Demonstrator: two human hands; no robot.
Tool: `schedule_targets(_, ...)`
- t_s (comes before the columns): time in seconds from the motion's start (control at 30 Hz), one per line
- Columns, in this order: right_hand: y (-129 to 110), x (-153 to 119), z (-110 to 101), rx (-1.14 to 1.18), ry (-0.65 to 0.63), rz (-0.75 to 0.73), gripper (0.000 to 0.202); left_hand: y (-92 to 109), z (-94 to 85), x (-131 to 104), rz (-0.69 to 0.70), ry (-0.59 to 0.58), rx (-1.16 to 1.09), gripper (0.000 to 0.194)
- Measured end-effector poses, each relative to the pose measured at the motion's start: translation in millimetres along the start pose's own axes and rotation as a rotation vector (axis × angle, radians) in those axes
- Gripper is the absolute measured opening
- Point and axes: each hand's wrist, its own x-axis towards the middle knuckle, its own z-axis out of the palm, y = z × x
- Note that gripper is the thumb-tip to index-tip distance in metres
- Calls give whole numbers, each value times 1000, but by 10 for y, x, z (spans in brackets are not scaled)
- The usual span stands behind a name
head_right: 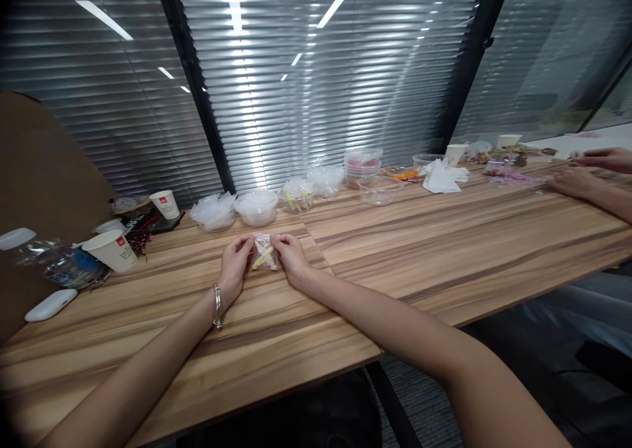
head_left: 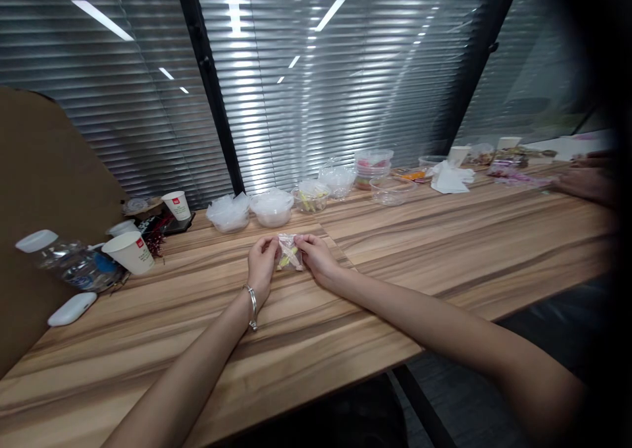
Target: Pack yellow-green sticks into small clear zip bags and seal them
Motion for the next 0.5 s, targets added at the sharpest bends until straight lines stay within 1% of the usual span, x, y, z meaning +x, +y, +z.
schedule_targets(0.27, -19, -13, 17, 4, 22, 6, 28, -54, -27, 33, 14, 40, 13, 23)
schedule_targets(0.5, -20, -13, 12, 19, 21, 8, 26, -83, -35, 44, 13, 40, 18, 22)
